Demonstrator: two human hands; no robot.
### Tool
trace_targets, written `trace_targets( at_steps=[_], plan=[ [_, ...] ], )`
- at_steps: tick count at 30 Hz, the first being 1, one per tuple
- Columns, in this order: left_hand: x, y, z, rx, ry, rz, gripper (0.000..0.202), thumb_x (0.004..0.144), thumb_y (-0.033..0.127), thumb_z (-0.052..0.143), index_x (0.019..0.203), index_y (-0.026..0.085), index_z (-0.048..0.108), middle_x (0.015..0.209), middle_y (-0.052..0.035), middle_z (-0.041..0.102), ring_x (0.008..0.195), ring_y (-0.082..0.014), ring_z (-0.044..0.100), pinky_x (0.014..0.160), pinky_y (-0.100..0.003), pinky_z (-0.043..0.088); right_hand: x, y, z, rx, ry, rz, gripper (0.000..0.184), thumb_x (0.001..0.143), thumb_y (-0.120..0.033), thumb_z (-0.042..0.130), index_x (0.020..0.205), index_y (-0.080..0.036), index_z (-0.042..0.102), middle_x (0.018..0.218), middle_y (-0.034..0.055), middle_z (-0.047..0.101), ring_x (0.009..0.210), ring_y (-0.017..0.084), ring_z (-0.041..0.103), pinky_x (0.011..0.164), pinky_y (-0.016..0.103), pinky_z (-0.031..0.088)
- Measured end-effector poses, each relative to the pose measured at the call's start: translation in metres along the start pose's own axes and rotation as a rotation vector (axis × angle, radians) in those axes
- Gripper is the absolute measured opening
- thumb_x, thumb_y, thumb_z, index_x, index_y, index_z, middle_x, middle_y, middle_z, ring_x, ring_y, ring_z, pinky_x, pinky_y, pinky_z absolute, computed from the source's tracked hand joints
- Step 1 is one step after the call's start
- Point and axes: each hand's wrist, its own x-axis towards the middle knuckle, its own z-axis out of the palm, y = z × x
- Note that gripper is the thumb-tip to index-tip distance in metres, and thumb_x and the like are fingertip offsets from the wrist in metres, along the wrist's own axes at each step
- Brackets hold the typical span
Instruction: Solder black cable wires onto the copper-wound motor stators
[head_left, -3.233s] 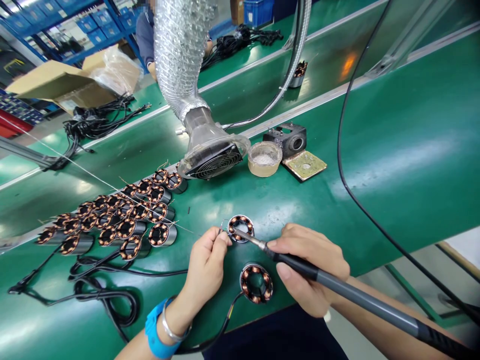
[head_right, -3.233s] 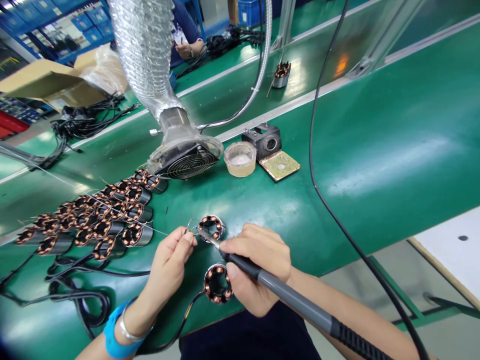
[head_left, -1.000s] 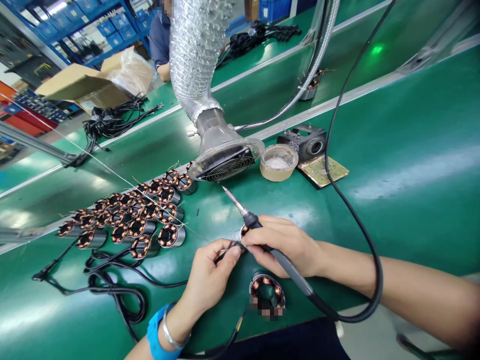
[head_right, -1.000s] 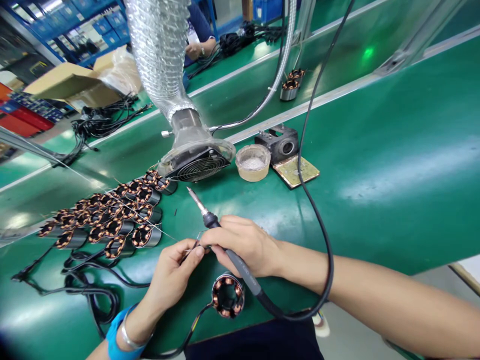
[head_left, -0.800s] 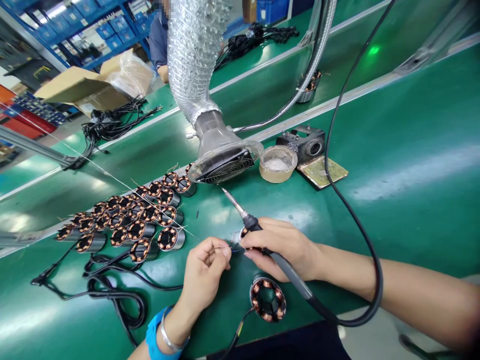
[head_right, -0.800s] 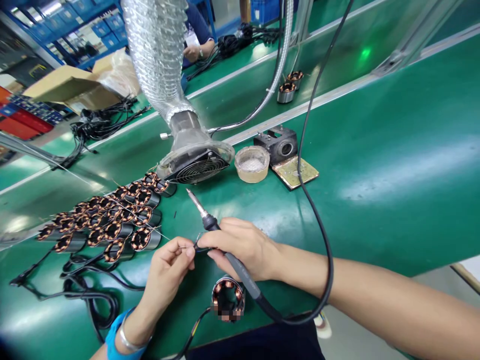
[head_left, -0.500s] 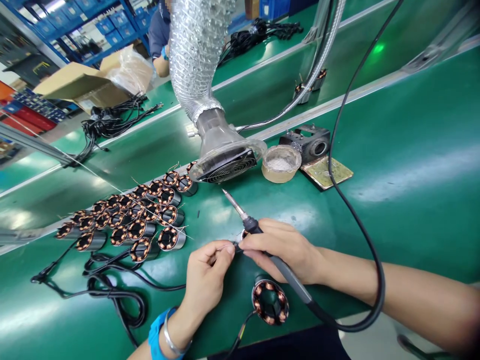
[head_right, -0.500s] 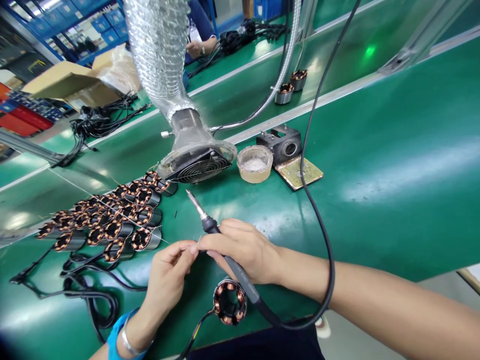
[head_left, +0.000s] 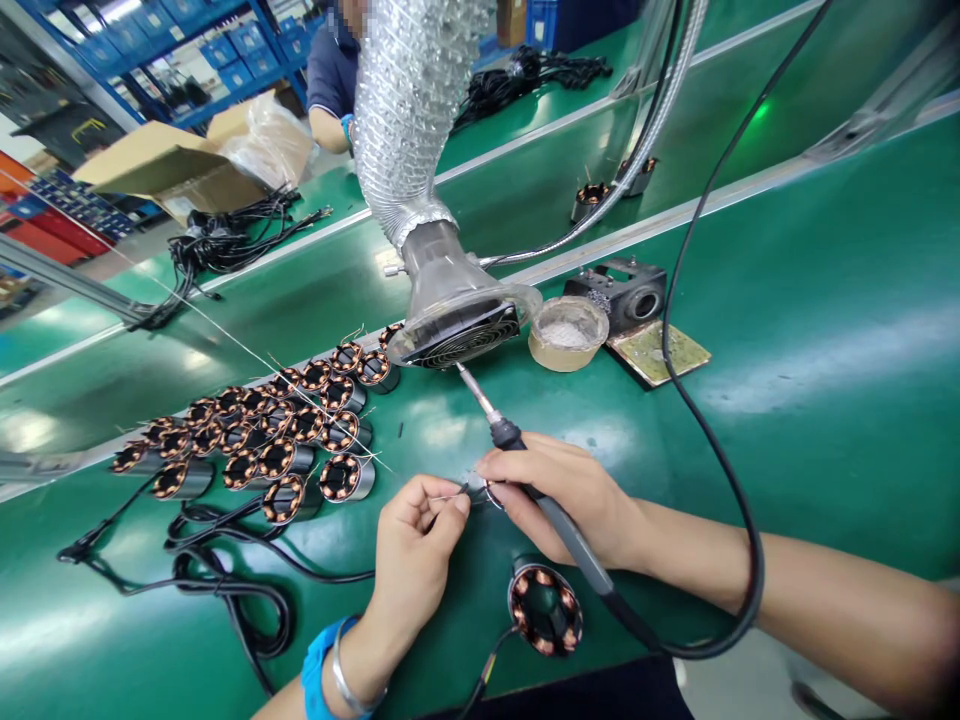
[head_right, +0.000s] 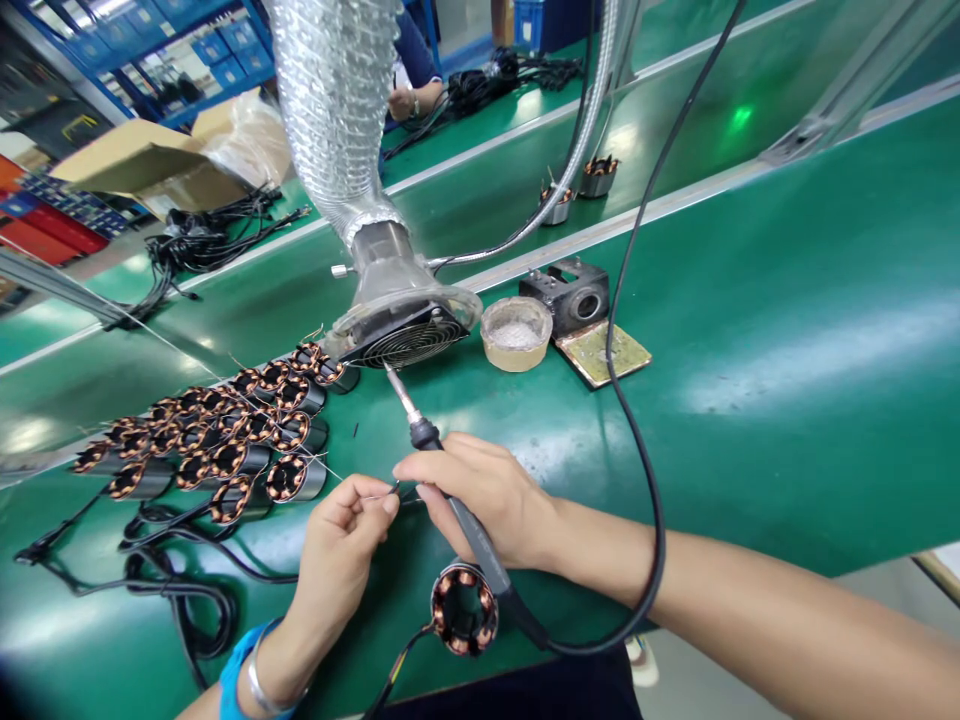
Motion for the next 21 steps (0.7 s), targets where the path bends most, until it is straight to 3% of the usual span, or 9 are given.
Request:
trace_targets(
  at_steps=[5, 21],
  plan=[
    [-0.0011, -0.0027, 0.0008, -0.056, -0.013, 0.005, 0.022, 0.071, 0.032, 0.075, 0.071, 0.016, 0.060, 0.053, 0.0063, 0.052, 0.051, -0.0077, 0.046, 0.052, -0.018, 0.039, 0.0019, 0.0010, 0.0026, -0.035, -0.125, 0.024, 0.030, 0.087, -0.005, 0.044, 0.110, -0.020, 0.055, 0.080, 0.0026, 0.067, 0.063, 0.014, 0.057, 0.057, 0.025, 0.047],
    [-0.0044, -0.0072, -0.0010, -0.039, -0.109, 0.020, 0.017, 0.077, 0.032, 0.074, 0.084, 0.016, 0.073, 0.078, -0.0041, 0.074, 0.068, -0.0139, 0.062, 0.067, -0.023, 0.049, -0.0016, -0.0008, -0.0001, 0.073, -0.108, 0.016, 0.027, 0.089, -0.005, 0.044, 0.110, -0.020, 0.054, 0.079, 0.0018, 0.066, 0.062, 0.013, 0.058, 0.058, 0.023, 0.048]
  ],
)
